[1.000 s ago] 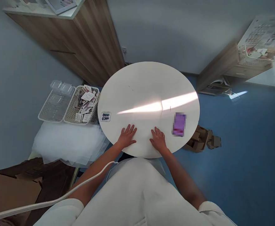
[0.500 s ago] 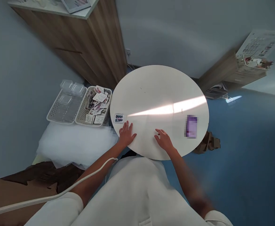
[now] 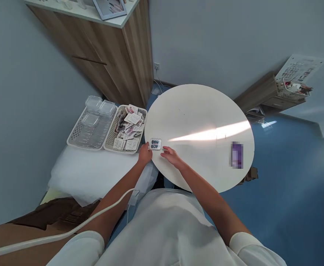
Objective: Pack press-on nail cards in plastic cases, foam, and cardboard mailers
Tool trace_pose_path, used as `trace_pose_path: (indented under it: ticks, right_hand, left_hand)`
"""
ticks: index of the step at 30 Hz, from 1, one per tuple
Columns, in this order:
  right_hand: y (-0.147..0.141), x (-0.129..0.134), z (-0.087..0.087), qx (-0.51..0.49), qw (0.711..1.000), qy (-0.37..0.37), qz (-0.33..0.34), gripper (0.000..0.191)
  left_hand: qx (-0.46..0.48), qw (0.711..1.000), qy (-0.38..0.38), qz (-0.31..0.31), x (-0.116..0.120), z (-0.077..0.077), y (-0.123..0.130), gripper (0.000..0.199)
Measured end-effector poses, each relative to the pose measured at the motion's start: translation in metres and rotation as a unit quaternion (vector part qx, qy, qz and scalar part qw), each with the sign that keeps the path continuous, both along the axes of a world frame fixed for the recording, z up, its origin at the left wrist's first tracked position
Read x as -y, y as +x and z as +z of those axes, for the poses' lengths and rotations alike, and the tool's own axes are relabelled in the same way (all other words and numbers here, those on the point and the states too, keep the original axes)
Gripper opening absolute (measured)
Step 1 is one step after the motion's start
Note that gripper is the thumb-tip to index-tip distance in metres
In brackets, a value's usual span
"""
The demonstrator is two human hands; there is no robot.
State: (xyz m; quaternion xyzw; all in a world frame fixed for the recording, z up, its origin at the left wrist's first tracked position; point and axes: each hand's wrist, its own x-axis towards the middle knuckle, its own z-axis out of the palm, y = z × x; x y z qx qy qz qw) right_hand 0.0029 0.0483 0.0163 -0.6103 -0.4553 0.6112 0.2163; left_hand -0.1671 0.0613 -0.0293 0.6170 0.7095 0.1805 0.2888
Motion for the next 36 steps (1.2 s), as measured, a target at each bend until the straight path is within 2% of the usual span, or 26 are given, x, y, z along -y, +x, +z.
trace_pose_path:
  ticks: [6,10,14,20,26,31,36]
  right_hand:
    - [-0.011,-0.001,-0.012,-0.039,0.999,-0.019,-0.017,0.060]
    - [0.001,0.010,-0.015,-0.049,0.998,-0.004,-0.034,0.060]
    - [0.032,0.027,-0.017,-0.025,0.997,0.036,-0.067,0.056]
    - [0.099,0.057,-0.011,0.067,0.987,0.114,-0.092,0.046]
    - [0.168,0.094,-0.007,0.149,0.977,0.129,-0.085,0.041]
    - [0.202,0.119,-0.020,0.127,0.979,0.133,-0.091,0.041]
    - [0.218,0.124,-0.030,0.106,0.983,0.136,-0.058,0.042]
  left_hand:
    - [0.040,0.997,-0.058,0.032,0.002,0.004,0.003,0.047]
    - [0.088,0.994,-0.053,0.025,0.008,0.004,0.012,0.045]
    - [0.138,0.990,-0.042,-0.007,0.013,0.004,0.039,0.046]
    - [0.204,0.973,-0.048,-0.092,0.020,0.011,0.103,0.047]
    - [0.215,0.954,-0.090,-0.188,0.044,0.014,0.165,0.046]
    - [0.164,0.959,-0.085,-0.213,0.072,0.012,0.199,0.049]
    - [0.136,0.971,-0.087,-0.178,0.087,0.010,0.212,0.051]
